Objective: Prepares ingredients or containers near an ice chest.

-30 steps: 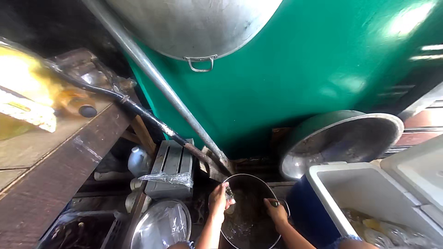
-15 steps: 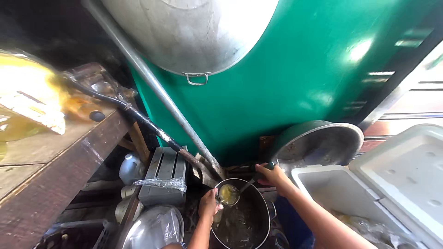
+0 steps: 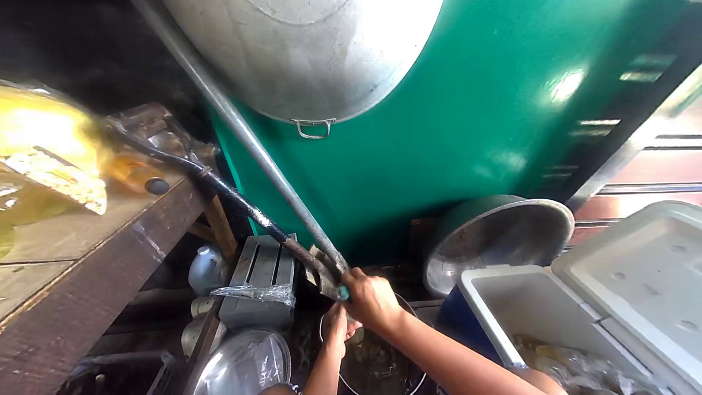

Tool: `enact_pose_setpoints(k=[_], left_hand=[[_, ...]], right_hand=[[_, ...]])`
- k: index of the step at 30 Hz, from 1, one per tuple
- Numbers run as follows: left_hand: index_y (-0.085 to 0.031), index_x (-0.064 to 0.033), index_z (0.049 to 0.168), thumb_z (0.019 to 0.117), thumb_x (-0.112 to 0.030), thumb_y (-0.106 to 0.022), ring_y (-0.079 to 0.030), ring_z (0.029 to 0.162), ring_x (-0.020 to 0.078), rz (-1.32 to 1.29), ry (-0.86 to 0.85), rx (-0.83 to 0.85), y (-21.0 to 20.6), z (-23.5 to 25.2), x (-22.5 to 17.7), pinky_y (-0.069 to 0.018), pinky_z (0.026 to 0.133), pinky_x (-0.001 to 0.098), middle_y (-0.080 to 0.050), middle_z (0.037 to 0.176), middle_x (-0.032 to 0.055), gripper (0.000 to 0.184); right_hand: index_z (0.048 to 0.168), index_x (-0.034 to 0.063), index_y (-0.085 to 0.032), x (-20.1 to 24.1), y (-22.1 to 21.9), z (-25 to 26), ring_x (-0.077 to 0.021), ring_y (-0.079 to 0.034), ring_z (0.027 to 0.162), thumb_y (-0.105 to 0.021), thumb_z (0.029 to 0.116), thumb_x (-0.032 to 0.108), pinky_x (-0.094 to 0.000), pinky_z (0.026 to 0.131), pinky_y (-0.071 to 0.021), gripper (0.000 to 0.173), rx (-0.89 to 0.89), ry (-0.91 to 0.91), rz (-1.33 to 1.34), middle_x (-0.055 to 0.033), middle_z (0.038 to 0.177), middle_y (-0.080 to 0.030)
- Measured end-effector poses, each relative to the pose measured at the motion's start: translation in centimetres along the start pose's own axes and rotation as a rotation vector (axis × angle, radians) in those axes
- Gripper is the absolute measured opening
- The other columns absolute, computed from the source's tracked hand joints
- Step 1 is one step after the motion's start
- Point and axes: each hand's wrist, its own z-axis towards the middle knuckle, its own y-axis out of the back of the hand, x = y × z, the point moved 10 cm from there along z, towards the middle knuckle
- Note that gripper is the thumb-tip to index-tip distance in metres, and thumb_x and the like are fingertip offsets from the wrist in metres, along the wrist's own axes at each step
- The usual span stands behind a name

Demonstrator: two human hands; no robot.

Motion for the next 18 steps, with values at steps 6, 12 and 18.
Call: enact_pose_setpoints(k=[6, 12, 18], left_hand=[[-0.060, -0.0121, 0.139, 0.1109, -0.034, -0.045, -0.066, 0.080, 0.0240, -0.119, -0.147, 0.080, -0.1, 11.1, 3.9, -0.0549, 0.066, 0.0359, -0.060, 0.131, 0.0191, 0.038], [-0.061, -0.0080, 0.135, 0.1117, -0.031, -0.044, -0.064, 0.067, 0.0210, -0.087, -0.113, -0.002, 0.3, 11.4, 4.4, -0.0536, 0.060, 0.0332, -0.066, 0.101, 0.0186, 0.037], [-0.061, -0.0112, 0.138, 0.1109, -0.031, -0.046, -0.065, 0.071, 0.0203, -0.115, -0.164, 0.031, 0.3, 11.4, 4.0, -0.0544, 0.061, 0.0327, -0.063, 0.125, 0.0167, 0.037]], right_hand=[[0.125, 0.0054, -0.067, -6.2, -2.1, 1.7, -0.0368, -0.067, 0.110, -0.050, 0.1032, 0.035, -0.0564, 0.091, -0.0523, 0.041, -0.061, -0.163, 0.138, -0.0187, 0.124, -0.067], [0.096, 0.0071, -0.072, -0.8, 6.2, -2.6, -0.0289, -0.070, 0.076, -0.061, 0.0968, 0.032, -0.0484, 0.062, -0.0550, 0.027, -0.400, 0.062, 0.094, -0.0114, 0.089, -0.069], [0.090, 0.0126, -0.074, -5.6, 7.0, -3.9, -0.0233, -0.068, 0.065, -0.065, 0.0930, 0.032, -0.0464, 0.053, -0.0548, 0.022, -0.669, 0.002, 0.093, -0.0049, 0.083, -0.069]])
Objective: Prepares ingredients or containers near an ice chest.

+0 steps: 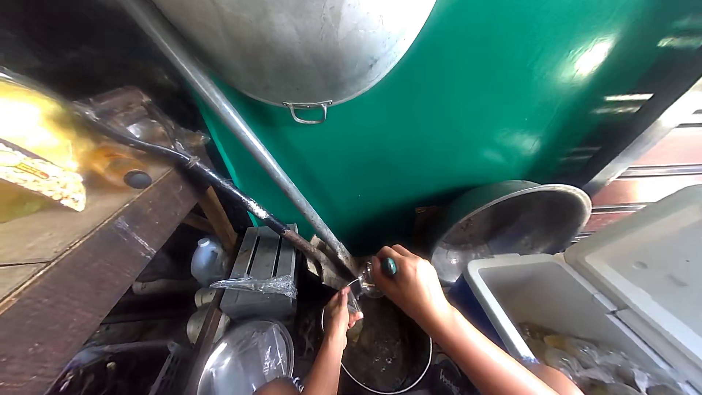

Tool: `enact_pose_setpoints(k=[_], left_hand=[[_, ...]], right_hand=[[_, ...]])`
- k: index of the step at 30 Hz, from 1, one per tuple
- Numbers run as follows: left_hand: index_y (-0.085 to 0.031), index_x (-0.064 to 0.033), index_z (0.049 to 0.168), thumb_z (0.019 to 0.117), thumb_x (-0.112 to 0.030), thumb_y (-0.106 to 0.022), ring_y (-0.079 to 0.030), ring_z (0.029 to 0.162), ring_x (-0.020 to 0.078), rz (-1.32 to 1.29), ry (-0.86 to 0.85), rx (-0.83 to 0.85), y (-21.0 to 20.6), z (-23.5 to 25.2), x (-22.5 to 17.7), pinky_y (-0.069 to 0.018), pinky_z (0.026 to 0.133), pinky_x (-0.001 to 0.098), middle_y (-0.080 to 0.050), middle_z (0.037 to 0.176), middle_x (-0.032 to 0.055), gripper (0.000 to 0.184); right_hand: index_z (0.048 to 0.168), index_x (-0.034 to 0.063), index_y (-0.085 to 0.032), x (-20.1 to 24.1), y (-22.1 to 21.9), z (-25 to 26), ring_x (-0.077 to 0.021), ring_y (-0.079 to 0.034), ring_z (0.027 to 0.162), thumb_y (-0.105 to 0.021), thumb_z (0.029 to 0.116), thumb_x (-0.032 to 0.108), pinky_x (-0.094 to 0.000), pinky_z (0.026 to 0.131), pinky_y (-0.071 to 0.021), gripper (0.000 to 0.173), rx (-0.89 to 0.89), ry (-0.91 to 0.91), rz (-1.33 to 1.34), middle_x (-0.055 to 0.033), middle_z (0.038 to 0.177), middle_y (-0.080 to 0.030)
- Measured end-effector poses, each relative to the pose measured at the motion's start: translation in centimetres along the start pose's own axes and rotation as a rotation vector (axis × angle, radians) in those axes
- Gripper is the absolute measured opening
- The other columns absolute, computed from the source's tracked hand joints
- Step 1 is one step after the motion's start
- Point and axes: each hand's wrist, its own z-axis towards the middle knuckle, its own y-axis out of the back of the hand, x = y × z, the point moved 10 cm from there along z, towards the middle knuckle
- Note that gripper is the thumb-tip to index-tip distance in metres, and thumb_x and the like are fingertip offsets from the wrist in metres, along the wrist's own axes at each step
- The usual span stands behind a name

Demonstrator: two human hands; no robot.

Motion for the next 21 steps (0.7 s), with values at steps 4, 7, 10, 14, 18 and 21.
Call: enact_pose_setpoints(k=[4, 7, 10, 14, 18, 21], left_hand=[[-0.064, -0.0101, 0.135, 0.1108, -0.032, -0.047, -0.069, 0.079, 0.0241, 0.052, -0.031, -0.001, 0.1, -0.2, -0.4, -0.0571, 0.067, 0.0378, -0.065, 0.126, 0.0168, 0.037], [-0.065, -0.0083, 0.133, 0.1119, -0.031, -0.043, -0.069, 0.079, 0.0221, 0.038, -0.048, 0.023, -0.2, -0.3, -0.5, -0.0577, 0.065, 0.0358, -0.064, 0.132, 0.0146, 0.038], [-0.065, -0.0071, 0.131, 0.1111, -0.028, -0.046, -0.069, 0.076, 0.0195, 0.014, -0.046, 0.036, -0.5, -0.1, -0.5, -0.0570, 0.062, 0.0327, -0.064, 0.132, 0.0138, 0.034], [-0.066, -0.0059, 0.129, 0.1110, -0.026, -0.047, -0.069, 0.076, 0.0197, -0.001, -0.032, 0.014, -0.7, -0.6, -0.2, -0.0573, 0.063, 0.0326, -0.065, 0.129, 0.0141, 0.033], [-0.065, -0.0006, 0.125, 0.1116, -0.024, -0.045, -0.070, 0.082, 0.0205, -0.049, -0.050, 0.004, -1.8, -1.5, -0.3, -0.0587, 0.069, 0.0334, -0.066, 0.124, 0.0164, 0.034], [-0.065, 0.0059, 0.121, 0.1096, -0.017, -0.049, -0.071, 0.086, 0.0226, -0.076, -0.107, 0.004, -1.4, -2.1, -0.8, -0.0603, 0.076, 0.0358, -0.069, 0.116, 0.0200, 0.030]], right_hand=[[0.116, 0.0088, -0.073, -11.5, -10.8, -4.1, -0.0348, -0.069, 0.106, -0.054, 0.1023, 0.041, -0.0554, 0.090, -0.0542, 0.039, 0.392, -0.422, 0.021, -0.0167, 0.115, -0.070], [0.122, 0.0082, -0.071, -18.5, -18.4, -10.5, -0.0361, -0.065, 0.117, -0.061, 0.1009, 0.042, -0.0566, 0.101, -0.0494, 0.041, 0.520, -0.658, 0.170, -0.0191, 0.121, -0.070], [0.128, 0.0069, -0.067, -22.8, -21.1, -15.6, -0.0373, -0.067, 0.112, -0.066, 0.1007, 0.038, -0.0566, 0.098, -0.0498, 0.042, 0.412, -0.875, 0.304, -0.0216, 0.117, -0.071], [0.151, 0.0029, -0.046, -20.1, -17.5, -16.5, -0.0493, -0.051, 0.134, -0.077, 0.0906, 0.035, -0.0604, 0.106, -0.0465, 0.075, 0.156, -0.918, 0.247, -0.0328, 0.150, -0.044], [0.115, 0.0101, -0.069, -11.9, -21.4, -17.8, -0.0122, -0.062, 0.083, -0.051, 0.1047, 0.054, -0.0322, 0.071, -0.0492, 0.048, 0.501, -1.231, 0.830, -0.0043, 0.100, -0.069], [0.086, 0.0112, -0.057, -9.1, -23.3, -16.9, -0.0070, -0.045, 0.047, -0.047, 0.1091, 0.036, -0.0221, 0.042, -0.0376, 0.035, 0.434, -1.428, 1.315, 0.0014, 0.065, -0.053]])
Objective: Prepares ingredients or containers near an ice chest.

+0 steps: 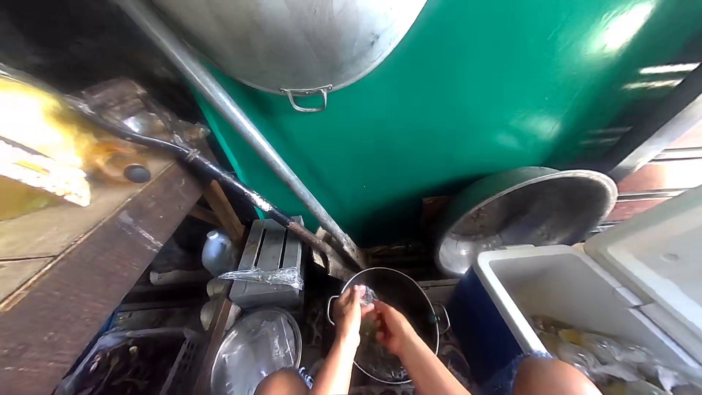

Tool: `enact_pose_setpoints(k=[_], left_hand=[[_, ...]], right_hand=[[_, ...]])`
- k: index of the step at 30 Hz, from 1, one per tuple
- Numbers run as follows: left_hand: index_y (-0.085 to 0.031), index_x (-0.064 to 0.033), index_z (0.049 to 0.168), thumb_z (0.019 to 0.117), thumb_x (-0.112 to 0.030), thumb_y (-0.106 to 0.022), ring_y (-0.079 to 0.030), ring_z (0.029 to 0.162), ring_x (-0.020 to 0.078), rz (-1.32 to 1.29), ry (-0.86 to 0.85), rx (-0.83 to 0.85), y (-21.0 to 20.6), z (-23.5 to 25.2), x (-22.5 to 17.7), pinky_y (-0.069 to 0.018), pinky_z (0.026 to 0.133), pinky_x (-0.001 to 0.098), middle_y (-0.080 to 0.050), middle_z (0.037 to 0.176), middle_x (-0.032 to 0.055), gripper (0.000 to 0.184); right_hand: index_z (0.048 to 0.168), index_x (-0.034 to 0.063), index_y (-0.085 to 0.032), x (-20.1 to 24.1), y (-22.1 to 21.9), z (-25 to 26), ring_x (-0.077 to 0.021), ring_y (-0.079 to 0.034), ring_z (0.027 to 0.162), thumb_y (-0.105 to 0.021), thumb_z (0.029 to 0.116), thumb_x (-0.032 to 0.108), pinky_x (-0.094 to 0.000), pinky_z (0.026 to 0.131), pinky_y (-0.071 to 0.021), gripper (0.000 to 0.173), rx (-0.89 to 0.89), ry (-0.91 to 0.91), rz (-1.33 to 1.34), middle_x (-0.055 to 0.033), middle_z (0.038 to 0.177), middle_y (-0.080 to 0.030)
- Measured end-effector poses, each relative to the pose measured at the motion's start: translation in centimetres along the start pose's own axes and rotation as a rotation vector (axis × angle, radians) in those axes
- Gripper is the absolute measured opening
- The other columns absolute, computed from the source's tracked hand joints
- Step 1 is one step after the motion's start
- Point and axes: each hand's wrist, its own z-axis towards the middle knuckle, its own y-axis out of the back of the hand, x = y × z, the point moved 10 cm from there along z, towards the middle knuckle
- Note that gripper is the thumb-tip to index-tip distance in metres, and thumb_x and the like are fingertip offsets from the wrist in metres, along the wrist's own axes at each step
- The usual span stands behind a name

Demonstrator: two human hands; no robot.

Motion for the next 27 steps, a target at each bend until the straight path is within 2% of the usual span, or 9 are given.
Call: enact_pose_setpoints(k=[6, 9, 12, 14, 17, 21, 22, 25, 27], left_hand=[[-0.063, 0.0019, 0.112, 0.0875, -0.008, -0.076, -0.072, 0.082, 0.0269, 0.523, -0.011, 0.117, 1.2, -0.7, -1.6, -0.0615, 0.077, 0.0435, -0.070, 0.099, 0.0182, 0.029], [-0.057, -0.0017, 0.135, 0.0971, -0.016, -0.065, -0.072, 0.097, 0.0316, 0.827, 0.000, 0.120, 1.0, -2.4, -2.4, -0.0595, 0.088, 0.0480, -0.068, 0.118, 0.0217, 0.041], [-0.066, -0.0038, 0.131, 0.1062, -0.018, -0.047, -0.067, 0.116, 0.0297, 1.044, -0.083, 0.187, -0.6, -4.7, -4.2, -0.0517, 0.103, 0.0471, -0.068, 0.127, 0.0186, 0.034], [-0.070, -0.0053, 0.127, 0.1068, -0.016, -0.046, -0.069, 0.111, 0.0256, 0.997, -0.173, 0.209, -1.9, -6.2, -5.5, -0.0522, 0.102, 0.0435, -0.072, 0.119, 0.0155, 0.033], [-0.072, -0.0035, 0.118, 0.1065, -0.016, -0.051, -0.073, 0.082, 0.0163, 0.709, -0.211, 0.263, -4.3, -7.7, -5.8, -0.0612, 0.082, 0.0350, -0.074, 0.097, 0.0105, 0.028], [-0.075, -0.0046, 0.107, 0.1008, -0.019, -0.061, -0.072, 0.087, 0.0141, 0.714, -0.355, 0.292, -7.3, -10.2, -7.5, -0.0579, 0.087, 0.0355, -0.075, 0.094, 0.0071, 0.022], [-0.076, -0.0056, 0.106, 0.0990, -0.021, -0.063, -0.072, 0.091, 0.0145, 0.752, -0.413, 0.280, -7.5, -11.0, -8.5, -0.0561, 0.091, 0.0366, -0.075, 0.097, 0.0069, 0.022], [-0.078, -0.0098, 0.100, 0.0915, -0.028, -0.075, -0.073, 0.085, 0.0084, 0.646, -0.630, 0.171, -5.3, -12.7, -11.1, -0.0594, 0.084, 0.0312, -0.077, 0.091, 0.0000, 0.020], [-0.073, -0.0037, 0.114, 0.0846, -0.039, -0.080, -0.071, 0.087, 0.0122, 0.422, -0.734, 0.164, -2.8, -13.2, -11.0, -0.0605, 0.078, 0.0326, -0.075, 0.097, 0.0035, 0.046]], right_hand=[[0.078, 0.0097, -0.061, 7.8, 0.8, -3.6, -0.0049, -0.040, 0.046, -0.065, 0.0988, 0.017, -0.0224, 0.044, -0.0324, 0.022, 0.023, 0.361, -0.426, 0.0044, 0.058, -0.049], [0.066, 0.0163, -0.053, 10.6, 2.0, -5.5, -0.0085, -0.042, 0.052, -0.069, 0.0901, 0.025, -0.0316, 0.053, -0.0356, 0.030, 0.012, 0.548, -0.762, 0.0059, 0.058, -0.045], [0.064, 0.0154, -0.051, 12.0, 3.5, -7.5, -0.0138, -0.045, 0.059, -0.066, 0.0889, 0.029, -0.0391, 0.060, -0.0381, 0.032, -0.037, 0.675, -0.988, 0.0026, 0.062, -0.045], [0.072, 0.0078, -0.059, 12.3, 4.8, -9.0, -0.0185, -0.054, 0.074, -0.062, 0.0926, 0.025, -0.0417, 0.071, -0.0445, 0.027, -0.091, 0.712, -0.970, -0.0053, 0.080, -0.055], [0.101, 0.0021, -0.067, 11.3, 6.0, -11.0, -0.0193, -0.067, 0.081, -0.064, 0.0992, 0.030, -0.0397, 0.074, -0.0589, 0.028, -0.041, 0.728, -0.704, -0.0101, 0.097, -0.066], [0.144, 0.0011, -0.044, 9.8, 2.9, -14.6, -0.0220, -0.070, 0.105, -0.089, 0.0765, 0.026, -0.0408, 0.094, -0.0579, 0.085, 0.091, 0.936, -0.805, -0.0148, 0.120, -0.068], [0.143, -0.0004, -0.049, 10.2, 2.3, -15.4, -0.0226, -0.070, 0.106, -0.085, 0.0800, 0.020, -0.0415, 0.097, -0.0566, 0.076, 0.048, 1.017, -0.866, -0.0151, 0.119, -0.070], [0.102, 0.0009, -0.074, 12.4, 1.5, -18.0, -0.0183, -0.069, 0.085, -0.074, 0.0891, 0.018, -0.0361, 0.082, -0.0571, 0.021, -0.077, 1.198, -0.875, -0.0105, 0.091, -0.072], [0.092, 0.0036, -0.075, 13.4, 0.3, -19.5, -0.0148, -0.068, 0.079, -0.075, 0.0896, 0.022, -0.0328, 0.077, -0.0565, 0.018, -0.034, 1.213, -0.877, -0.0072, 0.085, -0.071]])
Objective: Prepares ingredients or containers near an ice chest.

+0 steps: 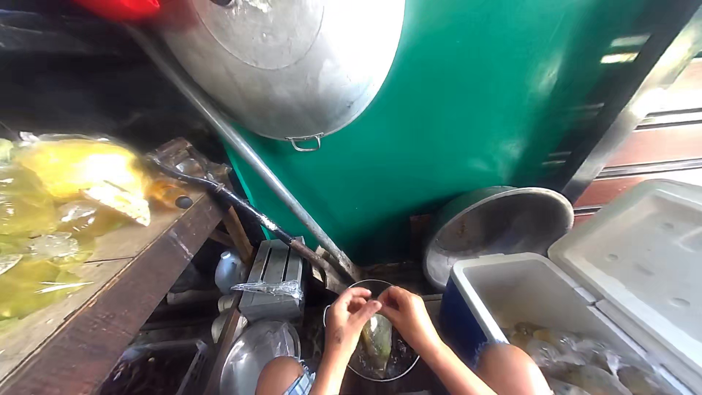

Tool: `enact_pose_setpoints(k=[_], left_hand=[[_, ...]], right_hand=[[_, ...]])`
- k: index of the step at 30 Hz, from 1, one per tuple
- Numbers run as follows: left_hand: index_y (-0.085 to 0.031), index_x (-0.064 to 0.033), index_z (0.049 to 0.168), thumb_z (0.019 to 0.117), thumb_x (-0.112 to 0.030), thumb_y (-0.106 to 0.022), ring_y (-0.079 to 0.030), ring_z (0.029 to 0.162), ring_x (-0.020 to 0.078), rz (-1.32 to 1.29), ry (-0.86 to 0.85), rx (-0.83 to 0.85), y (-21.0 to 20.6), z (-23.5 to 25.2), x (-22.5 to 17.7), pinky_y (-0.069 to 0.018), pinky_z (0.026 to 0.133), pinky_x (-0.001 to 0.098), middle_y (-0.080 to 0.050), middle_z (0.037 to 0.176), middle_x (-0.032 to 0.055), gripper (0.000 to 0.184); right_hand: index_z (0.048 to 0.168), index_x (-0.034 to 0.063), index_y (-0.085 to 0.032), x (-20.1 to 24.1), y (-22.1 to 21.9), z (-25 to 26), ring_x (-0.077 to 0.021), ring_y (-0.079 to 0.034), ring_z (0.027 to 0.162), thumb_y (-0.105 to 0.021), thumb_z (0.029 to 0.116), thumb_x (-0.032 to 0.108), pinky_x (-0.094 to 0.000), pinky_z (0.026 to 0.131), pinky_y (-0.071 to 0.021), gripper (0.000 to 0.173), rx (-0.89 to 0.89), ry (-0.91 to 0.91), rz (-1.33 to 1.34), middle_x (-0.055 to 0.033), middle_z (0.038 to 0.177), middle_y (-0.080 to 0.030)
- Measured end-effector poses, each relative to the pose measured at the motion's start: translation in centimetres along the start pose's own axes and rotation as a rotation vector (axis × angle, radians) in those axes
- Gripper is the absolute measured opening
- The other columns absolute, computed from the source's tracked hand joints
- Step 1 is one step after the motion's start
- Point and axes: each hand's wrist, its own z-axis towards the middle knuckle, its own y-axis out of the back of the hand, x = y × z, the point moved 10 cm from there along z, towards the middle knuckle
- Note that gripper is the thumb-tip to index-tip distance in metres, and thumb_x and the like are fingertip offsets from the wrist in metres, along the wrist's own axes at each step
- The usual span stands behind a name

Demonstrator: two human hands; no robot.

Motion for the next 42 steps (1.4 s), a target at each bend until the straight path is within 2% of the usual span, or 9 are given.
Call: enact_pose_setpoints(k=[3, 10, 21, 24, 27, 32, 36, 39, 42], left_hand=[[-0.059, 0.0010, 0.140, 0.0775, -0.051, -0.082, -0.054, 0.135, 0.0236, -0.030, -0.015, 0.188, -0.8, -1.9, 1.7, -0.0445, 0.113, 0.0429, -0.059, 0.144, 0.0143, 0.084], [-0.072, 0.0034, 0.111, 0.1027, -0.014, -0.054, -0.066, 0.113, 0.0161, 0.081, -0.115, 0.326, -4.6, -2.2, -0.1, -0.0425, 0.113, 0.0425, -0.074, 0.109, 0.0125, 0.027], [-0.068, -0.0011, 0.125, 0.1042, -0.034, -0.041, -0.043, 0.142, 0.0435, 0.407, -0.108, -0.049, -4.7, -4.3, -1.7, -0.0171, 0.117, 0.0729, -0.063, 0.137, 0.0177, 0.047], [-0.062, 0.0073, 0.129, 0.1015, -0.026, -0.040, -0.046, 0.137, 0.0364, 0.104, 0.037, -0.174, -3.3, -5.3, -0.1, -0.0244, 0.120, 0.0568, -0.061, 0.133, 0.0213, 0.048], [-0.059, 0.0018, 0.112, 0.1099, -0.016, -0.030, -0.055, 0.076, 0.0062, -0.428, 0.356, -0.278, -3.4, -6.3, 2.5, -0.0479, 0.075, 0.0219, -0.052, 0.080, -0.0011, 0.034], [-0.057, -0.0057, 0.103, 0.1136, -0.027, -0.028, -0.064, 0.075, 0.0099, -0.790, 0.681, -0.492, -4.4, -8.4, 5.0, -0.0543, 0.069, 0.0278, -0.064, 0.082, 0.0017, 0.038], [-0.060, 0.0116, 0.131, 0.1091, -0.020, -0.028, -0.054, 0.134, 0.0245, -0.324, 0.230, -0.337, -3.2, -7.2, 3.9, -0.0393, 0.115, 0.0401, -0.060, 0.140, 0.0210, 0.050], [-0.066, -0.0026, 0.136, 0.1088, -0.037, -0.027, -0.049, 0.141, 0.0336, 0.238, -0.154, -0.247, -3.1, -6.8, -0.3, -0.0223, 0.113, 0.0653, -0.060, 0.144, 0.0165, 0.058], [-0.072, -0.0043, 0.126, 0.1113, -0.039, -0.028, -0.054, 0.138, 0.0258, 0.328, -0.478, -0.247, -2.8, -6.3, -3.8, -0.0305, 0.118, 0.0507, -0.064, 0.140, 0.0134, 0.058]], right_hand=[[0.092, 0.0037, -0.074, 3.1, -0.5, 0.7, -0.0125, -0.068, 0.078, -0.077, 0.0892, 0.025, -0.0308, 0.076, -0.0561, 0.021, 0.111, 0.078, 0.030, -0.0058, 0.084, -0.072], [0.093, 0.0071, -0.075, 5.5, 0.8, -0.3, -0.0133, -0.069, 0.080, -0.073, 0.0927, 0.023, -0.0334, 0.076, -0.0565, 0.016, 0.121, 0.319, 0.027, -0.0052, 0.086, -0.073], [0.129, 0.0052, -0.055, -1.5, -5.2, -8.8, -0.0208, -0.070, 0.089, -0.026, 0.1116, 0.041, -0.0378, 0.080, -0.0564, 0.049, 0.168, -1.017, 1.376, -0.0129, 0.100, -0.072], [0.106, 0.0045, -0.056, -0.3, -6.1, -7.8, -0.0211, -0.066, 0.077, -0.032, 0.1097, 0.036, -0.0372, 0.072, -0.0562, 0.040, -0.073, -1.103, 1.676, -0.0120, 0.085, -0.066], [0.107, 0.0069, -0.053, -0.7, -7.2, -7.9, -0.0206, -0.063, 0.069, -0.030, 0.1103, 0.036, -0.0355, 0.062, -0.0546, 0.037, -0.206, -1.107, 1.738, -0.0109, 0.082, -0.063], [0.129, 0.0107, -0.038, -2.9, -6.7, -9.2, -0.0143, -0.058, 0.062, -0.041, 0.1078, 0.005, -0.0291, 0.053, -0.0486, 0.022, -0.374, -0.902, 1.364, -0.0068, 0.080, -0.061], [0.130, 0.0037, -0.036, -1.0, -3.6, -7.9, -0.0157, -0.068, 0.088, -0.050, 0.1022, 0.004, -0.0366, 0.085, -0.0560, 0.031, -0.008, -0.501, 0.618, -0.0085, 0.096, -0.066], [0.147, 0.0037, -0.036, 2.9, -1.2, -6.8, -0.0319, -0.068, 0.100, -0.047, 0.1046, 0.011, -0.0612, 0.101, -0.0426, 0.045, 0.332, -0.295, -0.048, -0.0146, 0.100, -0.070], [0.153, 0.0063, -0.035, 7.1, -0.2, -5.2, -0.0368, -0.067, 0.112, -0.049, 0.1027, 0.006, -0.0637, 0.106, -0.0384, 0.052, 0.509, -0.098, -0.476, -0.0173, 0.114, -0.071]])
